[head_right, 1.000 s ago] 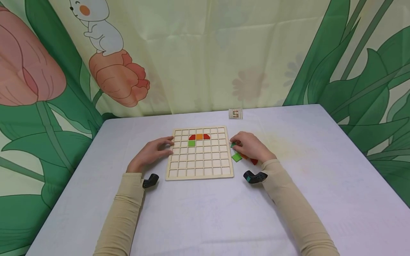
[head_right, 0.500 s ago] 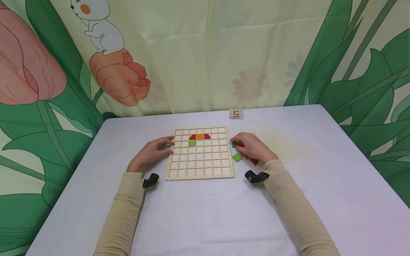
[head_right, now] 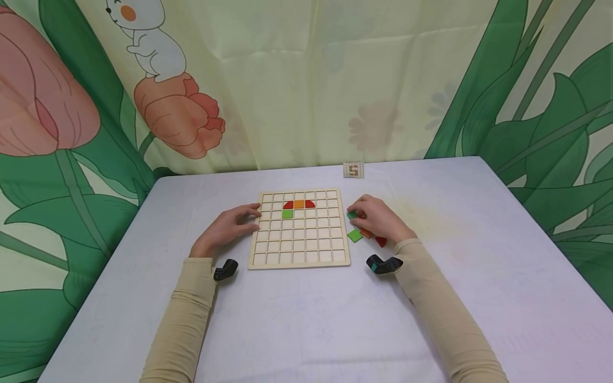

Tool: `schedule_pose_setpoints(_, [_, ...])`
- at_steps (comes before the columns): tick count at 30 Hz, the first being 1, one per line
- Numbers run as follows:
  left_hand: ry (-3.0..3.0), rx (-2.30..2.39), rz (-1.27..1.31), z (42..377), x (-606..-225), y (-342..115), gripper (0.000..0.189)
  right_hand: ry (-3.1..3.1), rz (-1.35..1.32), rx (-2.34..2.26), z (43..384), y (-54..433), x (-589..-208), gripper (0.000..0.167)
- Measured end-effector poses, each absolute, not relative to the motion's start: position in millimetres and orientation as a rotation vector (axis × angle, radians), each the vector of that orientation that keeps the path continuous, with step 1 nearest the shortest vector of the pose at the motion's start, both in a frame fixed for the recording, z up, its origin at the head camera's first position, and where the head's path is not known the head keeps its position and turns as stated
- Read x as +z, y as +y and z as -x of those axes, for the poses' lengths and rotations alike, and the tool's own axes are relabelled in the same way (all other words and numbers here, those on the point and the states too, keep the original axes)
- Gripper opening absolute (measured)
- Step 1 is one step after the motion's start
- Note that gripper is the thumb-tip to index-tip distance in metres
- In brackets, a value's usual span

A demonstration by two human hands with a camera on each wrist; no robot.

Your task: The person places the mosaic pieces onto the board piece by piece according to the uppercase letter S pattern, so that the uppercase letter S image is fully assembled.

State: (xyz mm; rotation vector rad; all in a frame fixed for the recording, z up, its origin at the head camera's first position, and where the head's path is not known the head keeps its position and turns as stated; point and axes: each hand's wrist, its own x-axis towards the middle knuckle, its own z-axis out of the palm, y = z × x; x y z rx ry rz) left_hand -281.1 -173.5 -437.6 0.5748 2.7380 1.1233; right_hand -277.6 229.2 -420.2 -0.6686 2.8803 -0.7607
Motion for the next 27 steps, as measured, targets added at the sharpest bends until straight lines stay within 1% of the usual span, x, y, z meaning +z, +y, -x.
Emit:
schedule_pose_setpoints(4, [2.731, 1.126, -0.576, 280.6, -436.7, -173.7, 0.033, 2.919, 0.611, -0.778, 278.5, 227.5, -422.8, 0.030])
schedule_pose_setpoints(9, [2.733, 1.121, -0.580, 280.9, -437.2, -174.0, 0.033, 2.949, 0.599, -0.781, 278.8, 226.9, -423.9, 0.028])
schedule_pose_setpoints(16, [2.735, 1.116, -0.561, 282.5, -437.7, -174.4, 0.033, 2.947, 0.607, -0.773, 278.0, 228.3, -422.6, 0.034])
schedule_pose_setpoints(20, [2.734, 1.112, -0.564, 282.4, -437.8, -173.9, 0.033, 2.931, 0.611, -0.755, 277.7, 227.6, -422.8, 0.031])
schedule_pose_setpoints(24, [2.735, 1.108, -0.575, 281.6, -436.9, -173.5, 0.034, 2.953, 0.526, -0.764, 278.2, 226.9, -423.1, 0.028])
schedule_pose_setpoints(27, [2.735, 1.107, -0.570, 281.7, -436.8, -173.5, 0.033, 2.963, 0.473, -0.791, 278.8, 228.1, -423.3, 0.031])
